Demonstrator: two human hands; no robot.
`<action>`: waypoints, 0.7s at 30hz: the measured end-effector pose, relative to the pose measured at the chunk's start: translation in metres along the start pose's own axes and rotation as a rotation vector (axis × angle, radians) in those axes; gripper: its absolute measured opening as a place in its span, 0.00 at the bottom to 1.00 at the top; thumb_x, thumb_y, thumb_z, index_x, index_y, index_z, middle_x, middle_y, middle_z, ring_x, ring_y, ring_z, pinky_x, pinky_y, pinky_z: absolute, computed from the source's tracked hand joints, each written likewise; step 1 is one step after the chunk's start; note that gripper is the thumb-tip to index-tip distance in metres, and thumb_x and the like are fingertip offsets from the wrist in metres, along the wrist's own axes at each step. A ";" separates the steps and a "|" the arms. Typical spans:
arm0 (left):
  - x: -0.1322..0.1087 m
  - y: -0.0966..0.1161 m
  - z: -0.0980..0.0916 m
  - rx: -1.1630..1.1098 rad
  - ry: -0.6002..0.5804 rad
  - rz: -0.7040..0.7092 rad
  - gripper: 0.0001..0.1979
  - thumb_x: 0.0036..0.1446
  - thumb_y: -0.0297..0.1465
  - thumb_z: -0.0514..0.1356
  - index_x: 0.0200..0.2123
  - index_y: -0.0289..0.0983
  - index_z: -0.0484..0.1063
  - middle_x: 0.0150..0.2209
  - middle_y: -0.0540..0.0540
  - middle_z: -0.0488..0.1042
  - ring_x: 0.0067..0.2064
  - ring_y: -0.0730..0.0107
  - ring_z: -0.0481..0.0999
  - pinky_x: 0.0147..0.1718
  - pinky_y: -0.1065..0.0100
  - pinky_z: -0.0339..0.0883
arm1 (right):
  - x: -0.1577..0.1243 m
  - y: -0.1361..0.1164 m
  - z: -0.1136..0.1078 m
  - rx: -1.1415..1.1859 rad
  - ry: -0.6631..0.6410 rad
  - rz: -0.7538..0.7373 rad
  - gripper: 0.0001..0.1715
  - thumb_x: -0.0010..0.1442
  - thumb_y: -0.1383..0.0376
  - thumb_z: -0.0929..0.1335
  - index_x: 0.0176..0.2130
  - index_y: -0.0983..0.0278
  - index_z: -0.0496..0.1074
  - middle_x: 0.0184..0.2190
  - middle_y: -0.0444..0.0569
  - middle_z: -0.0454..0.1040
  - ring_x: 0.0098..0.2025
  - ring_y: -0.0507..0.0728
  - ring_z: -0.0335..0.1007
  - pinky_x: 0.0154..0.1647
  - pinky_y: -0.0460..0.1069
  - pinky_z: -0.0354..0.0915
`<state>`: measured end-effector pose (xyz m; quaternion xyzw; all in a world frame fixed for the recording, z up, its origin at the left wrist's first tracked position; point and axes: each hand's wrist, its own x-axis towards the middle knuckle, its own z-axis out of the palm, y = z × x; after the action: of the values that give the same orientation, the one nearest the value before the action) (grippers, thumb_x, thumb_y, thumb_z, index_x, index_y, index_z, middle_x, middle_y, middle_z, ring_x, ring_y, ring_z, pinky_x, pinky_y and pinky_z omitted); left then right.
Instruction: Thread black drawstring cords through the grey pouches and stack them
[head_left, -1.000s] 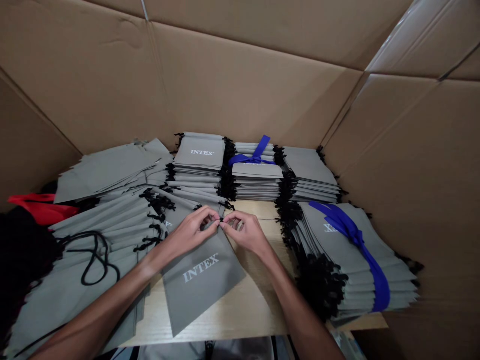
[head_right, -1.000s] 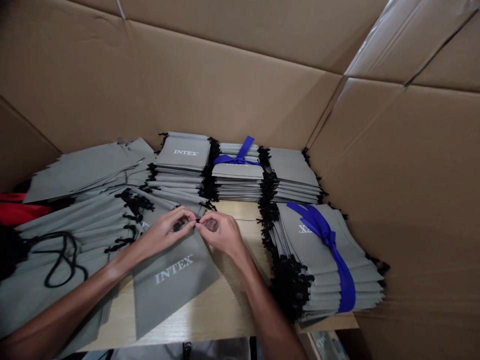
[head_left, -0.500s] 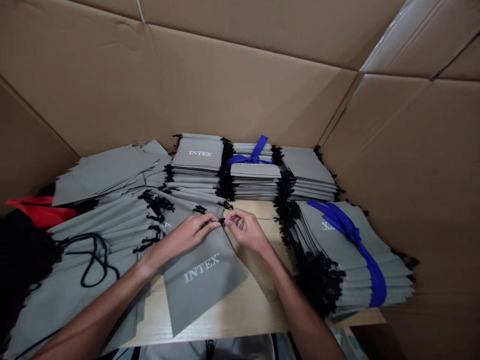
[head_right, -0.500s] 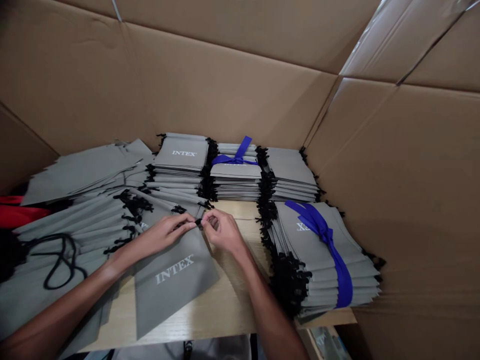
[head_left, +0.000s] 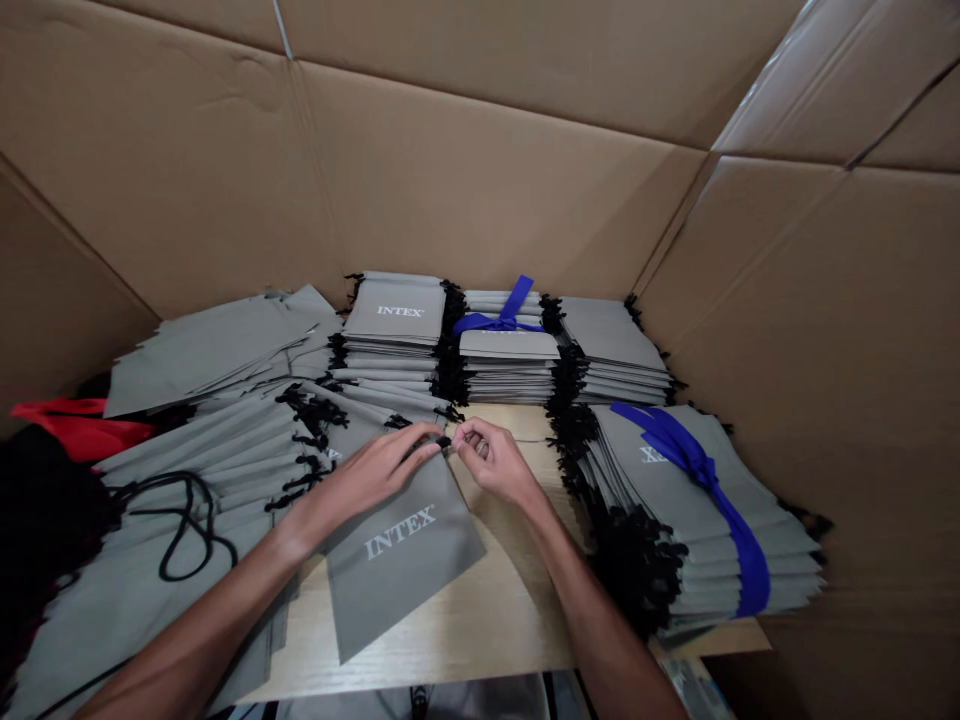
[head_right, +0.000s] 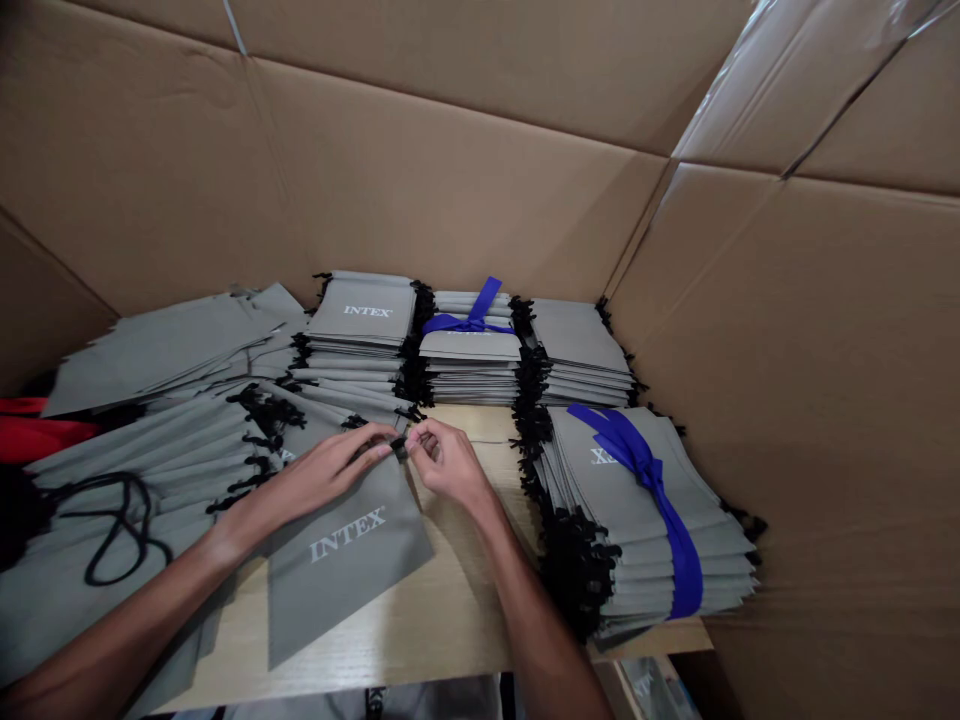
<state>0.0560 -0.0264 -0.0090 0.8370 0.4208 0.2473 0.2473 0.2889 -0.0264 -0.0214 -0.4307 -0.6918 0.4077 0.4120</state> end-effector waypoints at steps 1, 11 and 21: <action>-0.001 0.001 0.002 0.020 -0.004 -0.012 0.19 0.80 0.47 0.51 0.61 0.47 0.74 0.57 0.46 0.85 0.55 0.55 0.86 0.53 0.63 0.76 | 0.000 0.001 0.002 0.010 -0.005 0.007 0.09 0.65 0.57 0.70 0.38 0.61 0.75 0.31 0.43 0.74 0.30 0.53 0.66 0.29 0.47 0.59; -0.002 0.010 0.006 0.214 -0.055 0.016 0.22 0.82 0.48 0.44 0.50 0.46 0.74 0.43 0.48 0.84 0.40 0.57 0.86 0.37 0.65 0.69 | -0.003 -0.007 -0.002 0.000 -0.009 -0.017 0.10 0.66 0.57 0.70 0.37 0.60 0.76 0.30 0.43 0.74 0.31 0.54 0.67 0.32 0.47 0.61; -0.005 -0.001 0.005 0.126 -0.018 0.022 0.20 0.80 0.49 0.49 0.51 0.48 0.76 0.42 0.49 0.85 0.41 0.58 0.86 0.40 0.66 0.71 | -0.004 -0.006 -0.005 -0.036 -0.019 -0.024 0.11 0.70 0.56 0.70 0.40 0.60 0.76 0.33 0.44 0.76 0.34 0.55 0.68 0.35 0.48 0.61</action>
<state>0.0556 -0.0312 -0.0142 0.8577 0.4239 0.2157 0.1951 0.2930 -0.0313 -0.0148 -0.4260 -0.7080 0.3942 0.4022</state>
